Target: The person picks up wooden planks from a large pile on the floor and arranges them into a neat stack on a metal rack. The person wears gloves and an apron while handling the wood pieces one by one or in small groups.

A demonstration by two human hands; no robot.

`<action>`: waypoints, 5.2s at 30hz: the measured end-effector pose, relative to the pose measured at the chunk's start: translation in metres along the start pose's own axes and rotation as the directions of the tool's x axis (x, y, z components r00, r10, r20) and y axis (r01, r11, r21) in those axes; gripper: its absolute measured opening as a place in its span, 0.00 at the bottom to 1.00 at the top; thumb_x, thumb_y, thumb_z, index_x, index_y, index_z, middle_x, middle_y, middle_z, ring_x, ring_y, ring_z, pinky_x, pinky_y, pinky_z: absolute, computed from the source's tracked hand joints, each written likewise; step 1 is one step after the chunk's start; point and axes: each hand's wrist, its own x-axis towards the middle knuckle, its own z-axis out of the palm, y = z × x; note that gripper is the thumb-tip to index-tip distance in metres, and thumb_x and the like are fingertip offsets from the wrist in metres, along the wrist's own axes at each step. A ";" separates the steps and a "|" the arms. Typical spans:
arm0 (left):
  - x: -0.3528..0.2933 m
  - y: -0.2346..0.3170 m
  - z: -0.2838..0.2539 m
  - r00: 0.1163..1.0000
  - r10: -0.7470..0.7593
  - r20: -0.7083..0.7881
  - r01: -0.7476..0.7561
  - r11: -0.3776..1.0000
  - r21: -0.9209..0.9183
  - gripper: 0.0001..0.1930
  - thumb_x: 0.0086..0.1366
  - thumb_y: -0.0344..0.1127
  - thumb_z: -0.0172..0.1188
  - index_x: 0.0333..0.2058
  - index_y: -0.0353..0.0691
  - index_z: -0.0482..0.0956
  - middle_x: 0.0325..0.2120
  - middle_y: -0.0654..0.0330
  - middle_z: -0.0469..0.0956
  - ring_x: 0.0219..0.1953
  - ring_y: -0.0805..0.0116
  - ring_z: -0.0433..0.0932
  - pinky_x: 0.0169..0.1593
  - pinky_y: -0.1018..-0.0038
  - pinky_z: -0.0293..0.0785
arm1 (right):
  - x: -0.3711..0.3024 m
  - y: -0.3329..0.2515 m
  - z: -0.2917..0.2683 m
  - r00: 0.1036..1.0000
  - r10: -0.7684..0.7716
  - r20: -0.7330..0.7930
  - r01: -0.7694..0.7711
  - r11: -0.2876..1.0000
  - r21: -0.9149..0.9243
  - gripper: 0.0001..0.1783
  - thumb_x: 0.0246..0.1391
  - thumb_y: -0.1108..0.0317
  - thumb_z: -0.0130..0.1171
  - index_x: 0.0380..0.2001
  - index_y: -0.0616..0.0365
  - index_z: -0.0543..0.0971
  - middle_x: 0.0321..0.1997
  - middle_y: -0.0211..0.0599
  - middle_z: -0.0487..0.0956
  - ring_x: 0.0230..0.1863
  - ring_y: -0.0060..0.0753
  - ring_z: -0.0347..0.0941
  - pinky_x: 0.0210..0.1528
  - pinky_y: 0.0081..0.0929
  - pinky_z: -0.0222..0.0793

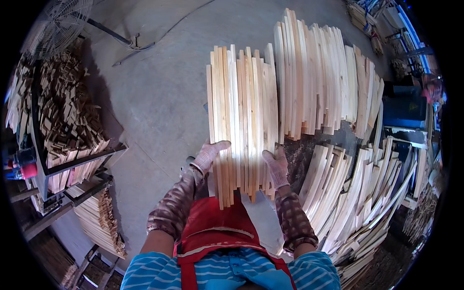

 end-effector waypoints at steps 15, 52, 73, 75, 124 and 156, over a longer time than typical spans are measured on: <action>-0.009 0.014 0.006 1.000 -0.010 -0.015 0.011 0.997 0.081 0.35 0.58 0.48 0.72 0.58 0.31 0.75 0.50 0.53 0.80 0.51 0.63 0.80 0.53 0.64 0.79 | 0.046 -0.215 0.105 0.482 -0.768 0.421 0.737 0.096 -0.669 0.39 0.58 0.45 0.56 0.63 0.64 0.68 0.66 0.53 0.68 0.70 0.58 0.59 0.73 0.49 0.51; 0.022 0.016 -0.041 0.998 0.059 0.011 -0.060 0.986 0.153 0.34 0.55 0.49 0.73 0.54 0.28 0.78 0.47 0.51 0.82 0.49 0.59 0.81 0.56 0.66 0.77 | 0.002 -0.058 0.042 0.977 -0.213 -0.020 0.214 0.970 0.116 0.37 0.59 0.62 0.66 0.68 0.58 0.66 0.57 0.47 0.77 0.51 0.41 0.78 0.53 0.35 0.77; -0.233 -0.078 -0.096 0.917 0.293 -0.273 -0.383 0.839 -0.386 0.42 0.53 0.47 0.71 0.64 0.32 0.70 0.54 0.51 0.79 0.54 0.61 0.79 0.59 0.65 0.74 | -0.094 -0.118 0.101 0.726 -0.108 0.680 0.188 0.981 -0.046 0.54 0.48 0.71 0.73 0.75 0.53 0.55 0.70 0.44 0.67 0.65 0.41 0.67 0.68 0.41 0.65; -0.277 -0.088 -0.111 0.891 0.326 -0.316 -0.438 0.799 -0.412 0.42 0.54 0.47 0.71 0.64 0.32 0.69 0.55 0.51 0.78 0.54 0.61 0.79 0.59 0.66 0.74 | -0.121 -0.130 0.134 0.696 -0.051 0.717 0.111 0.993 -0.037 0.52 0.49 0.70 0.74 0.74 0.50 0.58 0.69 0.43 0.68 0.64 0.40 0.69 0.67 0.45 0.65; -0.802 -0.654 -1.098 0.472 -0.150 -0.869 -0.723 0.499 -0.479 0.24 0.60 0.46 0.65 0.52 0.42 0.79 0.27 0.73 0.71 0.26 0.80 0.63 0.30 0.78 0.61 | -0.998 0.231 1.125 -0.009 0.439 0.898 0.276 0.864 -0.420 0.63 0.47 0.75 0.74 0.77 0.55 0.42 0.69 0.49 0.69 0.65 0.44 0.70 0.62 0.39 0.77; -0.694 -0.931 -1.352 -0.092 -0.648 -0.756 -0.138 0.760 -0.635 0.35 0.67 0.55 0.56 0.69 0.47 0.63 0.66 0.44 0.66 0.65 0.40 0.68 0.67 0.55 0.66 | -1.038 0.381 1.346 -0.342 -0.078 0.936 0.936 -0.122 0.332 0.39 0.58 0.56 0.62 0.69 0.58 0.64 0.69 0.52 0.68 0.70 0.56 0.64 0.72 0.43 0.63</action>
